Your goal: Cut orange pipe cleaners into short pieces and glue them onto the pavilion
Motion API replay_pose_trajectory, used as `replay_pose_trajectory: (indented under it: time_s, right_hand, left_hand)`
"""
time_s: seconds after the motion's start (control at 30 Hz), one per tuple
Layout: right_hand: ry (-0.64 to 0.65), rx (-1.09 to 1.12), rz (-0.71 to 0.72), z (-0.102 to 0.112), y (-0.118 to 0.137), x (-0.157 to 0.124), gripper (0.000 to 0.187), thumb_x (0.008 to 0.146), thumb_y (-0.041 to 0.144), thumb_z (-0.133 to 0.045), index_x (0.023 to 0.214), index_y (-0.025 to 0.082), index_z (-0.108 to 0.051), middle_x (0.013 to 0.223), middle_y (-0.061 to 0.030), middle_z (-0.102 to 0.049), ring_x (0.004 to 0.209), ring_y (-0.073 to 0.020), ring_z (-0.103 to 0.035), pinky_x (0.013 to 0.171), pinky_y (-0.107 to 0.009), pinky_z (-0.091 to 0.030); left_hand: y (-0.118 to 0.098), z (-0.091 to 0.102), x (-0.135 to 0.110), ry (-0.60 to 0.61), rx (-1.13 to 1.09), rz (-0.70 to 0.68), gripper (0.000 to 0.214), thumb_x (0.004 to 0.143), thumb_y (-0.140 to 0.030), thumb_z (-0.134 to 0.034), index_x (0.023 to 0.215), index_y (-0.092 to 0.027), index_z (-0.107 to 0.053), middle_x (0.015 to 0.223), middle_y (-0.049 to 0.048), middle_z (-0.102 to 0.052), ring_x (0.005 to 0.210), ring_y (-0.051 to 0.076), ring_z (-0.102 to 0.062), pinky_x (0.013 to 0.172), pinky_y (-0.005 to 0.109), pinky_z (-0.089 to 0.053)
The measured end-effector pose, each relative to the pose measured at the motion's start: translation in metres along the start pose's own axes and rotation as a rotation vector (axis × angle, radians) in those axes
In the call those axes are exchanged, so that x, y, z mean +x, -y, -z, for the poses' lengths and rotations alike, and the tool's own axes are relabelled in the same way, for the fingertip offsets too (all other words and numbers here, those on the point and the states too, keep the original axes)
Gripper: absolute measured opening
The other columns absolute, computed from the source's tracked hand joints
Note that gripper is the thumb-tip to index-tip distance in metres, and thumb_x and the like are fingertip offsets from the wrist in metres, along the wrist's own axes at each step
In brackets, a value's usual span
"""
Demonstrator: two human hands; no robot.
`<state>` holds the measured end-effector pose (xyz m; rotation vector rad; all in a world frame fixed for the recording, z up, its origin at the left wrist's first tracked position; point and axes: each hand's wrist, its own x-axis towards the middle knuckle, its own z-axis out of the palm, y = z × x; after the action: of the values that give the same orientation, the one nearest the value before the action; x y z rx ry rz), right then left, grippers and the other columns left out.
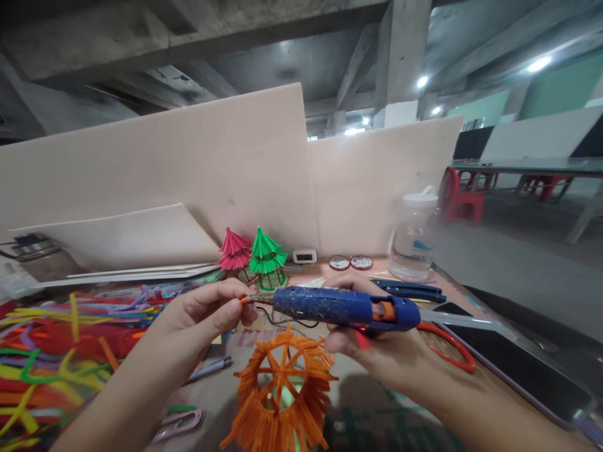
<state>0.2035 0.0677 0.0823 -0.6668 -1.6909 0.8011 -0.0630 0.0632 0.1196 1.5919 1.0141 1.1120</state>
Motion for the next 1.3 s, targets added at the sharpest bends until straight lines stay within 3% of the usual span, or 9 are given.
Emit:
replay_pose_trajectory:
  time_s: [0.23, 0.73, 0.97, 1.1, 1.2, 1.3]
  right_hand:
    - [0.026, 0.011, -0.01, 0.0, -0.006, 0.0, 0.049, 0.075, 0.063, -0.079, 0.105, 0.027, -0.066, 0.07, 0.0001, -0.063, 0.06, -0.018, -0.061, 0.055, -0.028, -0.05]
    - [-0.01, -0.039, -0.019, 0.0, -0.004, 0.001, 0.049, 0.073, 0.07, -0.076, 0.089, 0.025, -0.065, 0.07, -0.002, -0.064, 0.059, -0.0199, -0.062, 0.051, -0.029, -0.05]
    - [0.008, -0.007, -0.033, 0.001, -0.01, -0.001, 0.047, 0.073, 0.063, -0.08, 0.096, 0.026, -0.063, 0.071, -0.0005, -0.065, 0.059, -0.0189, -0.063, 0.054, -0.028, -0.05]
    - [0.005, -0.018, -0.049, 0.001, -0.013, 0.001, 0.04, 0.079, 0.055, -0.079, 0.1, 0.025, -0.062, 0.074, -0.0008, -0.066, 0.064, -0.0194, -0.064, 0.06, -0.029, -0.052]
    - [-0.007, -0.091, -0.138, 0.005, -0.021, 0.01, 0.032, 0.086, 0.051, -0.071, 0.1, 0.024, -0.062, 0.077, -0.0022, -0.071, 0.071, -0.0206, -0.067, 0.067, -0.031, -0.054]
    - [0.001, -0.333, -0.241, 0.011, -0.038, 0.023, 0.027, 0.088, 0.048, -0.064, 0.083, 0.022, -0.069, 0.086, -0.0063, -0.076, 0.085, -0.0245, -0.07, 0.079, -0.036, -0.055]
  left_hand:
    - [-0.004, -0.003, 0.0, -0.002, 0.008, -0.015, 0.039, 0.079, -0.055, -0.08, 0.099, -0.022, -0.077, 0.078, 0.0026, -0.07, 0.072, 0.015, -0.059, 0.063, 0.023, -0.044]
    - [-0.003, -0.003, 0.001, 0.015, -0.023, -0.012, 0.035, 0.081, -0.055, -0.08, 0.098, -0.024, -0.077, 0.078, 0.0011, -0.072, 0.073, 0.014, -0.061, 0.066, 0.022, -0.044]
    - [0.002, 0.002, -0.001, 0.002, -0.038, -0.004, 0.038, 0.081, -0.055, -0.08, 0.1, -0.023, -0.076, 0.079, 0.0021, -0.072, 0.071, 0.013, -0.06, 0.058, 0.02, -0.041]
    - [0.0, 0.006, 0.001, -0.046, -0.014, -0.025, 0.036, 0.081, -0.053, -0.08, 0.098, -0.022, -0.076, 0.078, 0.002, -0.072, 0.072, 0.014, -0.063, 0.063, 0.022, -0.048]
    - [-0.006, 0.011, 0.002, -0.123, 0.004, -0.058, 0.031, 0.08, -0.048, -0.082, 0.096, -0.022, -0.076, 0.074, 0.0004, -0.072, 0.072, 0.014, -0.065, 0.068, 0.022, -0.052]
    - [-0.014, 0.015, 0.003, -0.216, -0.003, -0.089, 0.031, 0.074, -0.044, -0.086, 0.091, -0.02, -0.076, 0.072, 0.0004, -0.072, 0.067, 0.014, -0.066, 0.062, 0.022, -0.053]
